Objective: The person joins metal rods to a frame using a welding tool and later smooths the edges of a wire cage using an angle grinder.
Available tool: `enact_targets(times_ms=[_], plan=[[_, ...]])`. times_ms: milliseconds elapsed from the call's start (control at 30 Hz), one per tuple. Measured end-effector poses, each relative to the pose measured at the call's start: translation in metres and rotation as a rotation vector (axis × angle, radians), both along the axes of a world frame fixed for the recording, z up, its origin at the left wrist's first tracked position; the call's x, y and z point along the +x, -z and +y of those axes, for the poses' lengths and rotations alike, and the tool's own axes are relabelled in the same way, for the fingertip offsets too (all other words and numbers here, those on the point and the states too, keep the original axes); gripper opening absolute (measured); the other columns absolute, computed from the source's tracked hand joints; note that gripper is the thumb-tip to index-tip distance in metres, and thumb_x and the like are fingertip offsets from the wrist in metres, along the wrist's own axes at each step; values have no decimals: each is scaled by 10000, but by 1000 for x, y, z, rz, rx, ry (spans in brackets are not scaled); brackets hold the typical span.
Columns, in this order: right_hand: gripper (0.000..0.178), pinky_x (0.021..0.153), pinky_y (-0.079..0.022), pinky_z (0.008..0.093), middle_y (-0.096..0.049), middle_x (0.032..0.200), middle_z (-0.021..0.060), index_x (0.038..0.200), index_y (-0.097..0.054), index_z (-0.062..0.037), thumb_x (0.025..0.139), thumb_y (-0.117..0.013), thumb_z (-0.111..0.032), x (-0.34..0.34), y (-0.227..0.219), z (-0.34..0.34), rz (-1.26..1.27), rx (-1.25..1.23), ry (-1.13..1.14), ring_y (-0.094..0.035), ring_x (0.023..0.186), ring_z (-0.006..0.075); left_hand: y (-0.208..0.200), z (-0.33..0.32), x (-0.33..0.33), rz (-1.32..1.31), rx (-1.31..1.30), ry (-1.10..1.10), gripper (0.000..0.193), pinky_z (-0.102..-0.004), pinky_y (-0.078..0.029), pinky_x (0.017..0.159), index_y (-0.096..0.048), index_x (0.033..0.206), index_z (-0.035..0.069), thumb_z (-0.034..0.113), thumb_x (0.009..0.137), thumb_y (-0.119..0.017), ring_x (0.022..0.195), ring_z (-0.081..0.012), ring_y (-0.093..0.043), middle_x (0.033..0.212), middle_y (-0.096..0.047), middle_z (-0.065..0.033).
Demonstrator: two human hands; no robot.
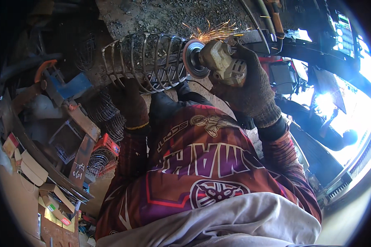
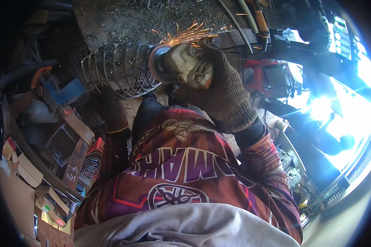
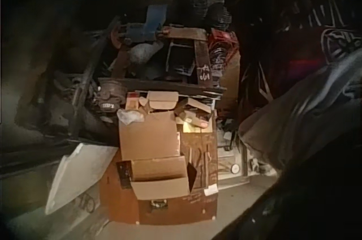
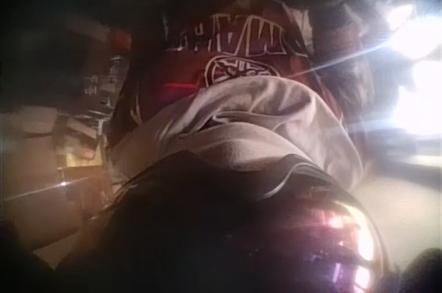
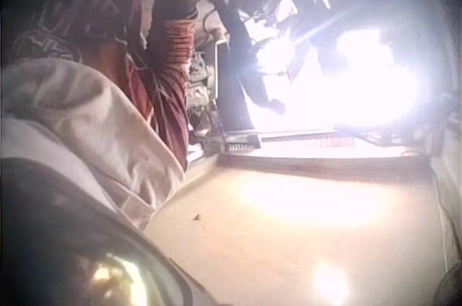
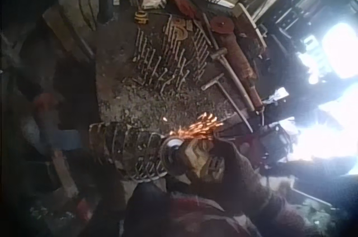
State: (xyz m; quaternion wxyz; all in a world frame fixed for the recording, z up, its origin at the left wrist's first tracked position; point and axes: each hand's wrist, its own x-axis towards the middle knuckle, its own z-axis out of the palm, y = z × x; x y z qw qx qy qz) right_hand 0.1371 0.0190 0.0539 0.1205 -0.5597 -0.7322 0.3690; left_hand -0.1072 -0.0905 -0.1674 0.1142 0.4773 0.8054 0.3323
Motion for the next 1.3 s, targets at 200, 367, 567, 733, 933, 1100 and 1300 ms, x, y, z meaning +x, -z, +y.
enact_targets(times_ms=[200,367,567,733,933,1100,1300], plan=[[797,850,-556,387,-638,1145,195,1364,-416,-28,727,-870,-184,-5,-6,-4,-96,-27,26,-672,1047,278,8,-6,1,-279,32,-59,197,-438,-486,830,-561,1095,26,141,940,-601,1005,-297,-592,1073,-593,-148],[778,830,-556,392,-638,1127,202,1346,-438,-30,722,-868,-204,-4,-2,2,-61,50,-25,-676,1014,274,12,-7,0,-64,40,-53,267,-453,-494,804,-565,1156,31,169,942,-642,967,-325,-593,1060,-583,-154],[757,829,-553,396,-631,1123,213,1323,-450,-16,728,-871,-219,-3,-6,7,-80,49,-33,-677,1016,289,7,-9,-2,313,58,111,335,-458,-469,908,-551,1201,-2,176,930,-635,1084,-350,-563,1193,-562,-190],[769,834,-551,393,-638,1108,207,1312,-458,-15,714,-887,-239,3,-2,8,-55,91,-100,-676,1026,284,16,-5,-2,-380,59,-107,357,-486,-427,1024,-541,1228,-11,182,937,-618,1202,-378,-529,1266,-542,-208],[785,856,-545,389,-641,1111,200,1315,-460,-24,698,-897,-235,0,-7,13,-47,-7,-50,-665,1059,279,23,-6,-11,570,-72,87,310,-503,-402,1050,-547,1217,-1,202,982,-535,1253,-373,-492,1264,-545,-191],[783,871,-538,395,-639,1126,203,1325,-464,-35,701,-892,-237,6,-6,15,-58,-46,-18,-658,1072,284,4,2,-9,617,-235,161,376,-483,-401,1063,-544,1205,21,307,964,-503,1229,-345,-497,1254,-556,-169],[814,878,-538,385,-635,1137,202,1361,-449,-15,716,-882,-259,4,-7,12,-38,-42,-13,-662,1053,275,7,10,-19,879,-450,171,502,-488,-428,1027,-579,1074,11,449,830,-611,1070,-372,-588,1088,-622,-187]])
